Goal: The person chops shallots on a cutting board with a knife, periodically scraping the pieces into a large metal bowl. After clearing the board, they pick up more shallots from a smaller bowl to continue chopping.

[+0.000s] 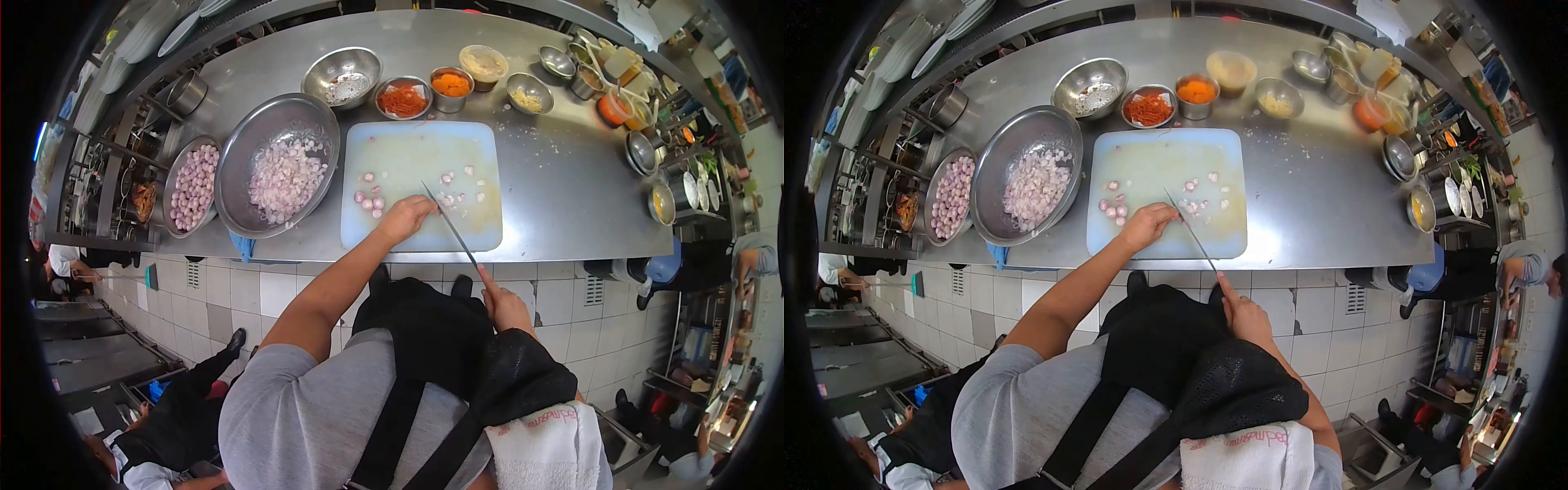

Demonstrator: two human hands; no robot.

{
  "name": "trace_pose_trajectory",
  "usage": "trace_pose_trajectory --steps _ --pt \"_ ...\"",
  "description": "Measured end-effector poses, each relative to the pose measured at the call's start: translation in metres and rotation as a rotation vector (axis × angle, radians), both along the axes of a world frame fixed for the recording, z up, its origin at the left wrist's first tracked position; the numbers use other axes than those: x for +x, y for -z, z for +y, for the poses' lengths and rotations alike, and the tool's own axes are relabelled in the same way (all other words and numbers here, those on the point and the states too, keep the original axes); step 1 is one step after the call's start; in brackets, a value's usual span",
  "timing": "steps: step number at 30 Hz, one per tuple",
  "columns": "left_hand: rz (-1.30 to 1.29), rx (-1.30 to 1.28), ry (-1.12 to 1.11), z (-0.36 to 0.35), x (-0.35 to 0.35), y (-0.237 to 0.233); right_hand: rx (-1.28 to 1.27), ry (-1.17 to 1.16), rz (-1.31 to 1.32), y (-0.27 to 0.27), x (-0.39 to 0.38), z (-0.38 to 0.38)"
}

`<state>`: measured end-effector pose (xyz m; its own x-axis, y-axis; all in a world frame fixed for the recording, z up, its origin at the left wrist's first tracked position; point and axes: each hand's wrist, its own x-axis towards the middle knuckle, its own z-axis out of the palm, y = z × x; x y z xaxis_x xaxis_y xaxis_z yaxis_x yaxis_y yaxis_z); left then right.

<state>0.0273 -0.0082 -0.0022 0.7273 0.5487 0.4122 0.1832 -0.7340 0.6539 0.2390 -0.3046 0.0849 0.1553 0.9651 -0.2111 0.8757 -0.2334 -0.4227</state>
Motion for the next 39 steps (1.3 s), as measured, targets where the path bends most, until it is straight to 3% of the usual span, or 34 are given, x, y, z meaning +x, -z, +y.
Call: trace_pose_trajectory --steps 2,5,8,17,20,23,26,32,39 --pt "0.026 -0.026 -0.014 -0.003 -0.001 -0.001 0.003 0.004 0.058 0.017 0.005 0.007" --pt "0.037 -0.029 -0.034 -0.004 0.001 0.002 -0.016 -0.025 0.035 -0.022 0.005 0.012" --pt "0.018 -0.009 -0.037 -0.001 0.0 0.0 -0.053 -0.003 0.04 0.006 0.003 0.007" --pt "0.002 -0.006 -0.068 -0.006 0.0 0.009 -0.04 -0.034 0.061 0.013 0.013 0.01" --pt "0.001 0.009 -0.081 -0.009 -0.002 0.01 -0.04 -0.044 0.066 -0.019 0.013 0.01" --pt "-0.026 0.05 -0.076 -0.005 0.0 0.007 -0.048 -0.027 0.069 0.01 0.012 0.004" --pt "-0.039 0.044 -0.107 -0.008 0.003 0.012 -0.051 -0.045 0.064 -0.012 0.017 0.012" --pt "-0.041 0.076 -0.113 -0.01 0.001 0.008 -0.026 -0.001 0.151 0.013 0.017 0.011" --pt "-0.065 0.067 -0.142 -0.012 0.0 0.012 -0.07 -0.032 0.157 -0.04 0.017 0.001"
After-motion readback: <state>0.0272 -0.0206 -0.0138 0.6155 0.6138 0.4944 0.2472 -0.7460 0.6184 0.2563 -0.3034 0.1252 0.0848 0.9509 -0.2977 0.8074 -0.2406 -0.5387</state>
